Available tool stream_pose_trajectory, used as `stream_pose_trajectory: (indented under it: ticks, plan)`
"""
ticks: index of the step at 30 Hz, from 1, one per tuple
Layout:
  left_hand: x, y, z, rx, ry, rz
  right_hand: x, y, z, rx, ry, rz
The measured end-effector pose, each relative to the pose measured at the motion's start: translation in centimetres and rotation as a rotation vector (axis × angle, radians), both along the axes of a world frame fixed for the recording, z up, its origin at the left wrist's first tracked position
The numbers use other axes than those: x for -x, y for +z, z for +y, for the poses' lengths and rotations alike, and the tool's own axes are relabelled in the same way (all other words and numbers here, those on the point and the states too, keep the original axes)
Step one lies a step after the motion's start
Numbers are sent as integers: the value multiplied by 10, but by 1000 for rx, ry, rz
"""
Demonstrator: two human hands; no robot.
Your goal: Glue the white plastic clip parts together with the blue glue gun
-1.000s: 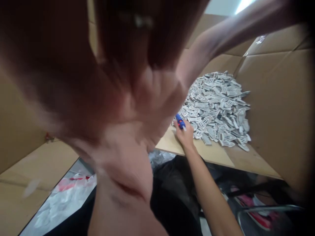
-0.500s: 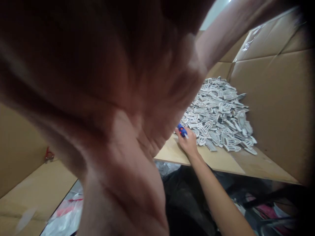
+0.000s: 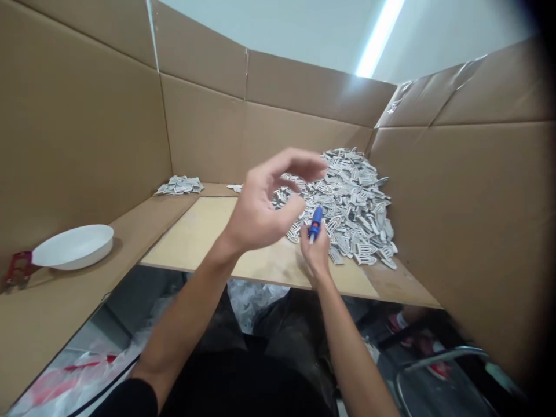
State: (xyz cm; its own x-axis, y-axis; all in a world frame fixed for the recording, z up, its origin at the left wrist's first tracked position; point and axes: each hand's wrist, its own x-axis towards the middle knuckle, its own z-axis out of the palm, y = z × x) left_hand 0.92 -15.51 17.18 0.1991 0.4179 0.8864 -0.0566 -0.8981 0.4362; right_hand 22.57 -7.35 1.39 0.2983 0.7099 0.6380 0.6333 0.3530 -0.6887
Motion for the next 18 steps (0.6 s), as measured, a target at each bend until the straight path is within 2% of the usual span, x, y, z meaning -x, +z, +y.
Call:
stream_pose_trajectory:
  ticks: [3,4,6,8,10,14,16,18]
  plan:
    - [-20,-34,60,291,89,86,-12,11,-14,39,-69,65]
    - [-25,-47,76,402,69,151,-13,13,-17,57,-114,43]
    - [-35,-68,98,616,-107,297,-11,15,-21,93,-185,-57]
    - [-43,-83,107,731,-266,361,-3,14,-20,143,-193,-186]
    - [-50,-93,109,753,-322,389,7,11,-17,192,-181,-295]
    - [-57,-106,118,775,-176,372,11,13,-21,223,-86,-432]
    - [-55,-113,126,816,-110,354,-2,21,-36,180,-19,-482]
    - [-51,-121,133,845,-88,350,-24,31,-56,84,-51,-472]
